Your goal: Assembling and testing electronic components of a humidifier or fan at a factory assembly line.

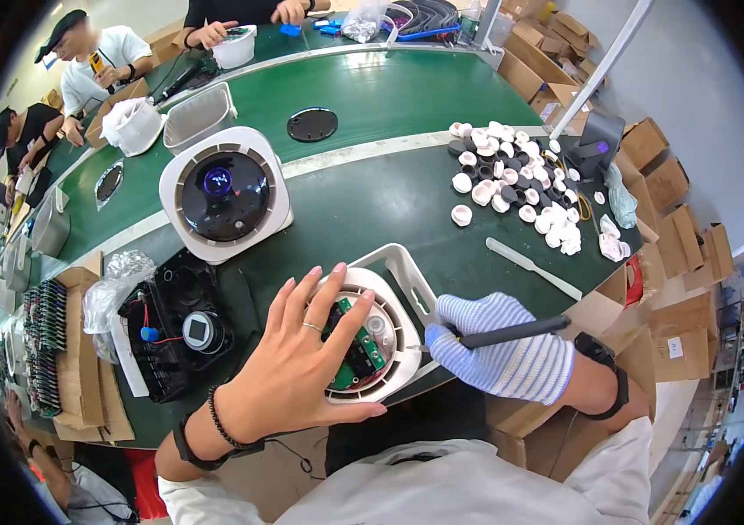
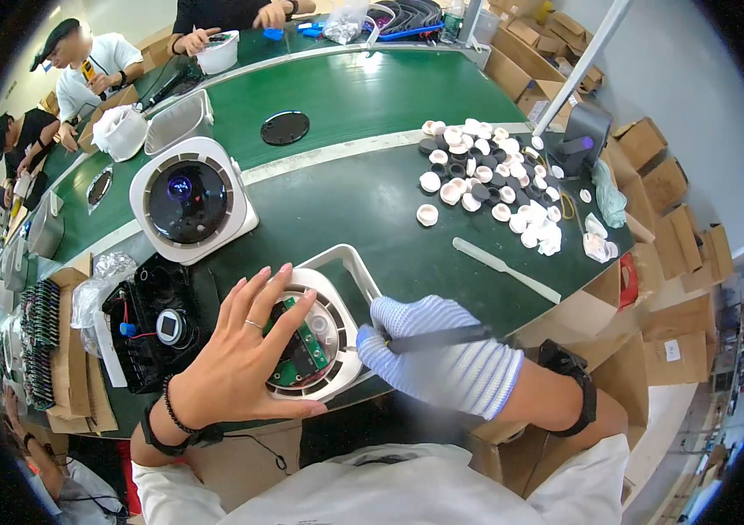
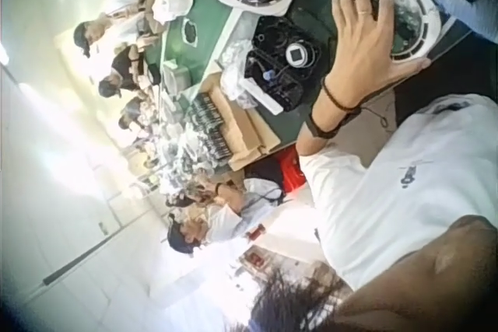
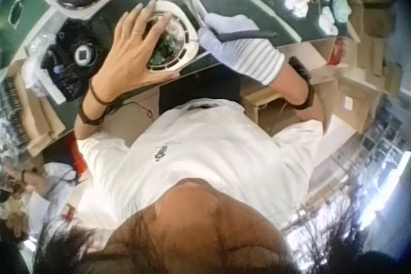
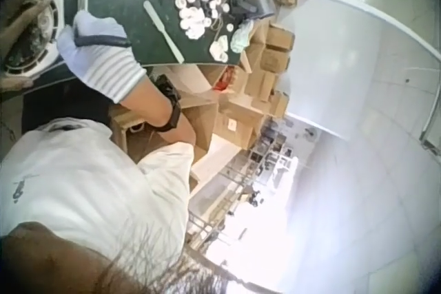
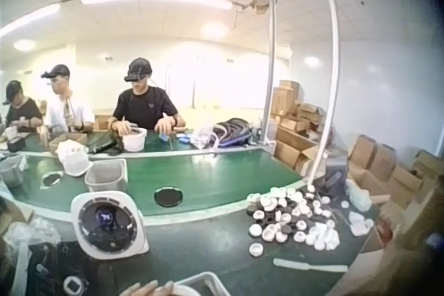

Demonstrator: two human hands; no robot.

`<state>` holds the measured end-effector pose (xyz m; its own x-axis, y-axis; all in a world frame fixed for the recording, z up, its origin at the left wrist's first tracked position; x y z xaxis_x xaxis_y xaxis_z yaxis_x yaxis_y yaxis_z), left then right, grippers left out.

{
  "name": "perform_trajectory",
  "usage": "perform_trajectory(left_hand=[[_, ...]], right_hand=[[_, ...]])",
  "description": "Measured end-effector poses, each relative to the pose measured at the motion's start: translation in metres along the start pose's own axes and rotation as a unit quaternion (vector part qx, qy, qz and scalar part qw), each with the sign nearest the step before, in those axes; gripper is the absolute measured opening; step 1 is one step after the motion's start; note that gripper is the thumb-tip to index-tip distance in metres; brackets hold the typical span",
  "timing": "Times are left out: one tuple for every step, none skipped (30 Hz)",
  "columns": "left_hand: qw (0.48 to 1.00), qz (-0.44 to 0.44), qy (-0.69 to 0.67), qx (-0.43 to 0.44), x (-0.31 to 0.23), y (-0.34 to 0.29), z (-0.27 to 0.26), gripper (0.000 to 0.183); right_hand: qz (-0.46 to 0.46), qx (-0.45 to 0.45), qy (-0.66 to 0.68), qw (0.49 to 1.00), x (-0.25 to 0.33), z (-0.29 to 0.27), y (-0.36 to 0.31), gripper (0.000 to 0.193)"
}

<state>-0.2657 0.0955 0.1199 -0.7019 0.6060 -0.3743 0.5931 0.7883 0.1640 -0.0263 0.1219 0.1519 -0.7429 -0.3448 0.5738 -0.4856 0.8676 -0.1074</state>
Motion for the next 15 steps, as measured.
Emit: perform_trajectory(left_hand=[[1.000,-0.001,-0.004,0.000,-0.001,0.000,-0.002,0.108],[1.000,-0.006,0.013,0.003,0.000,0.001,-0.006,0.106],[0.999,-0.011,0.029,0.006,0.001,0.001,-0.007,0.104],[1.000,-0.013,0.028,0.007,-0.002,-0.001,-0.005,0.104],[0.996,-0.049,0.072,-0.024,-0.007,-0.002,-0.002,0.101],[0.988,-0.087,0.118,-0.054,-0.013,-0.005,0.002,0.098],[0.988,-0.086,0.119,-0.050,-0.020,-0.006,0.005,0.098],[0.973,-0.197,0.116,-0.031,-0.027,-0.008,0.008,0.094],[0.948,-0.298,0.110,-0.012,-0.029,-0.011,0.013,0.091],[0.962,-0.230,0.126,-0.073,-0.034,-0.020,0.022,0.088],[0.965,-0.236,0.086,-0.076,-0.048,-0.033,0.021,0.086],[0.967,-0.243,0.033,-0.068,-0.059,-0.040,0.021,0.079],[0.967,-0.247,-0.019,-0.058,-0.068,-0.042,0.016,0.072],[0.970,-0.238,-0.050,-0.017,-0.074,-0.038,0.006,0.055],[0.972,-0.229,-0.051,-0.012,-0.069,-0.035,0.008,0.055]], right_hand=[[0.001,0.003,-0.002,1.000,0.001,-0.002,0.001,0.027],[0.008,0.006,-0.005,1.000,0.002,-0.005,0.002,0.027],[0.014,0.008,-0.007,1.000,0.003,-0.006,0.003,0.027],[0.008,-0.007,0.003,1.000,0.004,-0.005,0.001,0.024],[0.011,-0.008,0.004,1.000,0.002,-0.005,-0.001,0.024],[0.009,-0.027,0.010,1.000,-0.001,-0.004,-0.002,0.022],[0.008,-0.046,0.016,0.999,-0.005,-0.003,-0.004,0.019],[0.000,-0.074,0.033,0.997,-0.007,-0.003,-0.008,0.017],[0.006,-0.082,0.035,0.996,-0.011,-0.004,-0.012,0.017],[0.032,-0.105,0.052,0.993,-0.016,-0.006,-0.016,0.017],[0.048,-0.123,0.073,0.988,-0.014,-0.009,-0.022,0.018],[0.061,-0.134,0.097,0.984,-0.017,-0.010,-0.027,0.020],[0.066,-0.145,0.098,0.982,-0.020,-0.013,-0.029,0.020],[0.071,-0.151,0.099,0.981,-0.025,-0.013,-0.034,0.020],[0.075,-0.158,0.100,0.979,-0.029,-0.015,-0.039,0.020]])
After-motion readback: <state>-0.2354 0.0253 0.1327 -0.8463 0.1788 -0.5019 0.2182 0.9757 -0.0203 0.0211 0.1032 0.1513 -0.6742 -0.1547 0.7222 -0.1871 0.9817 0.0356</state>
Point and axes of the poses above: each hand's wrist, its own y-axis towards the middle knuckle, its own z-axis out of the palm, x = y × z, the point moved 2 cm from there along y, towards the middle knuckle, and after that the axes turned 4 degrees about -x, right-handed, at the moved point
